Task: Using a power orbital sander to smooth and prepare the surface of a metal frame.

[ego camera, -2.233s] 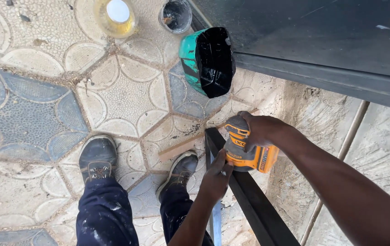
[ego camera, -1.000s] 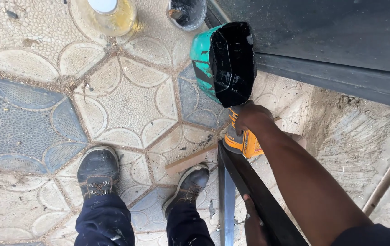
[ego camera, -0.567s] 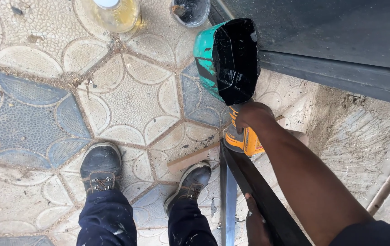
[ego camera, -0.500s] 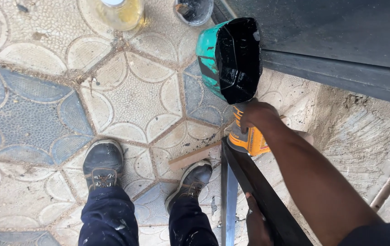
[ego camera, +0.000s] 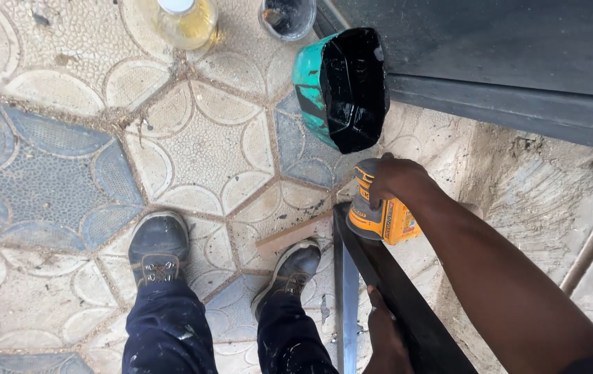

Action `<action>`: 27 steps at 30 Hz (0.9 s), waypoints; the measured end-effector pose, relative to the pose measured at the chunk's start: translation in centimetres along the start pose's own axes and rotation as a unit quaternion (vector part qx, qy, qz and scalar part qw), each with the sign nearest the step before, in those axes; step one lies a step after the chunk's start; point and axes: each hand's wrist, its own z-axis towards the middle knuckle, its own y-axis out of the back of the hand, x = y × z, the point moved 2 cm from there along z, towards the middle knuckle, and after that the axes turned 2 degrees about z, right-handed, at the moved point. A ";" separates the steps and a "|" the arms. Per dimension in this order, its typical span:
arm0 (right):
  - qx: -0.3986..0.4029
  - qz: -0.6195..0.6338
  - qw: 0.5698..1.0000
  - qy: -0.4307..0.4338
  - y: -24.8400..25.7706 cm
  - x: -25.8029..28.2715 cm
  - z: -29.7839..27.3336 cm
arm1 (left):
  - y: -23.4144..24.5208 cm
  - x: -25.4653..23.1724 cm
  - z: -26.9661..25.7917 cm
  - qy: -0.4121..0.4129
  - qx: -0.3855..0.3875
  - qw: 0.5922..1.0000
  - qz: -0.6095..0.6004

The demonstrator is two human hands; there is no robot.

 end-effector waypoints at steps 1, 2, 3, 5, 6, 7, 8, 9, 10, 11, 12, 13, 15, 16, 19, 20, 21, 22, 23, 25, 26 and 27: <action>0.003 0.001 1.000 0.003 -0.1 0.0 0.6 | -0.1 0.3 -0.2 0.003 0.002 1.000 -0.017; 0.006 0.003 1.000 0.005 -0.3 0.0 1.2 | -0.1 0.5 -0.4 0.006 0.005 0.999 -0.035; 0.008 0.001 1.000 0.004 -0.4 0.2 1.7 | -0.1 0.7 -0.5 0.009 0.004 0.999 -0.036; 0.010 0.013 0.999 -0.043 -0.2 0.6 2.6 | -0.2 0.6 -0.8 0.010 0.009 0.997 -0.074; 0.009 0.012 0.999 -0.042 -0.2 0.8 3.2 | -0.3 0.2 -1.1 0.009 0.010 0.997 -0.075; 0.010 0.008 0.999 -0.039 -0.3 0.9 3.7 | -0.3 0.1 -1.5 0.011 0.007 0.999 -0.048; 0.011 0.005 0.999 -0.037 -0.5 1.0 4.2 | -0.3 0.0 -1.9 0.013 0.004 1.000 -0.021; 0.010 0.003 0.999 -0.036 -0.5 1.4 4.2 | -0.3 0.3 -1.7 0.012 0.005 1.000 -0.022; 0.000 -0.005 1.000 -0.027 -0.5 1.9 4.1 | -0.3 0.5 -1.5 0.006 0.007 1.000 -0.028; -0.012 -0.012 1.000 -0.017 -0.4 2.4 4.2 | -0.4 0.5 -1.2 -0.002 0.011 0.999 -0.034; -0.016 -0.013 1.000 -0.017 0.0 2.6 4.7 | -0.8 -0.2 -1.5 -0.005 0.014 0.999 -0.035; -0.010 -0.013 1.000 -0.017 -0.2 2.6 5.0 | -1.0 -0.2 -2.1 0.013 0.012 0.996 -0.084; 0.002 -0.018 1.000 -0.015 -0.7 2.5 5.0 | -1.0 -0.1 -2.6 0.034 0.005 0.990 -0.136; -0.003 -0.017 1.000 -0.018 -0.8 2.2 4.7 | -0.9 0.1 -2.6 0.020 0.008 0.997 -0.078; 0.002 -0.007 1.000 0.016 -0.2 0.9 2.0 | -0.9 0.0 -2.5 0.001 0.004 1.000 -0.004; 0.017 0.001 0.998 0.053 0.1 0.3 0.7 | -1.0 -0.1 -2.6 0.001 -0.005 1.000 0.012; 0.015 0.002 0.998 0.053 -0.1 -0.4 0.1 | -0.9 0.4 -1.6 -0.001 -0.004 1.000 0.012; 0.026 0.012 0.999 0.036 -0.2 -1.2 -0.5 | -0.7 0.8 -0.7 -0.007 -0.016 0.999 0.034; 0.034 0.022 0.999 0.017 -0.2 -2.2 -1.1 | -0.8 1.2 0.3 -0.013 -0.024 0.998 0.056; 0.029 0.021 0.999 0.020 0.1 -3.2 -3.8 | -1.4 1.1 -0.9 0.024 0.022 0.997 -0.068; 0.030 0.019 0.999 0.024 0.1 -3.7 -5.4 | -1.7 1.2 -1.7 0.062 0.064 0.977 -0.192; 0.023 0.019 0.999 0.024 0.3 -4.1 -7.9 | -1.3 1.6 -0.7 0.059 0.070 0.977 -0.192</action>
